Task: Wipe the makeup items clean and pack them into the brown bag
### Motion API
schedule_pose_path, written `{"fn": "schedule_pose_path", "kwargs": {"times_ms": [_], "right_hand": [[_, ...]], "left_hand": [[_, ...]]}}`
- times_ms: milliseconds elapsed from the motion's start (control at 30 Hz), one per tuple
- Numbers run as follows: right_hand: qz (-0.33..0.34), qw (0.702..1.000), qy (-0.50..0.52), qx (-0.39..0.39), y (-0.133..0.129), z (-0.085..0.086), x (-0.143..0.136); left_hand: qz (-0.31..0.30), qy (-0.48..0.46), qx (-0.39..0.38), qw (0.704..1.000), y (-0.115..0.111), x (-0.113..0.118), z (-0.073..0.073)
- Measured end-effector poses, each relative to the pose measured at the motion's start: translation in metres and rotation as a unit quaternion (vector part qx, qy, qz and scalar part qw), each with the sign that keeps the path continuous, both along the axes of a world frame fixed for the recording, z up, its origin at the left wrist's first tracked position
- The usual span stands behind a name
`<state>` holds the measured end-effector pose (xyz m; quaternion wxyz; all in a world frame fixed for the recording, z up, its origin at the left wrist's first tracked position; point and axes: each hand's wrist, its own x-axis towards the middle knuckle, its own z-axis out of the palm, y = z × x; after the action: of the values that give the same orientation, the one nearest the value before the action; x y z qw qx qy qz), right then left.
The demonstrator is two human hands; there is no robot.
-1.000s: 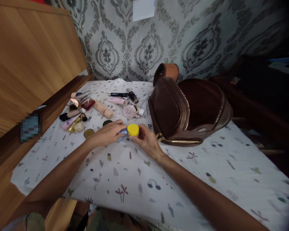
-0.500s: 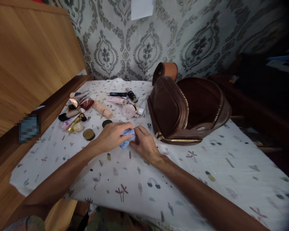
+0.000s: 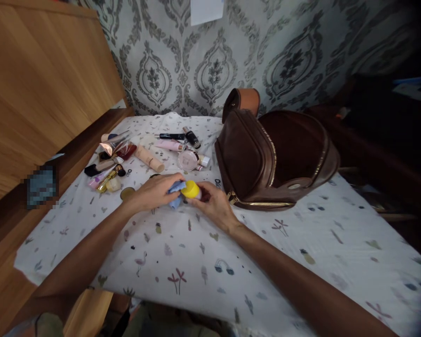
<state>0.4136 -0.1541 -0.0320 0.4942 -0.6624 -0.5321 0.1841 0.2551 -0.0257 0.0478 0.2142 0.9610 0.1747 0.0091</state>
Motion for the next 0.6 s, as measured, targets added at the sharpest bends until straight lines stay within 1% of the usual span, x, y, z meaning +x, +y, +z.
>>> {"fn": "schedule_pose_path", "kwargs": {"times_ms": [100, 200, 367, 500, 600], "right_hand": [[0.012, 1.000, -0.009, -0.005, 0.001, 0.001, 0.002], [0.017, 0.999, -0.036, -0.012, -0.001, 0.003, 0.000], [0.010, 0.998, -0.054, -0.026, -0.004, 0.006, 0.000], [0.007, 0.998, -0.065, -0.025, -0.004, 0.007, 0.002], [-0.005, 0.996, -0.080, -0.033, -0.004, 0.007, 0.002]], "left_hand": [[-0.041, 0.020, -0.037, 0.998, -0.001, -0.001, 0.001], [-0.059, 0.014, -0.057, 0.997, -0.001, 0.000, 0.000], [-0.050, -0.001, -0.025, 0.998, -0.005, 0.004, -0.005], [-0.048, -0.029, -0.005, 0.998, -0.012, 0.008, -0.011], [-0.019, -0.044, 0.022, 0.999, -0.016, 0.011, -0.019]]}}
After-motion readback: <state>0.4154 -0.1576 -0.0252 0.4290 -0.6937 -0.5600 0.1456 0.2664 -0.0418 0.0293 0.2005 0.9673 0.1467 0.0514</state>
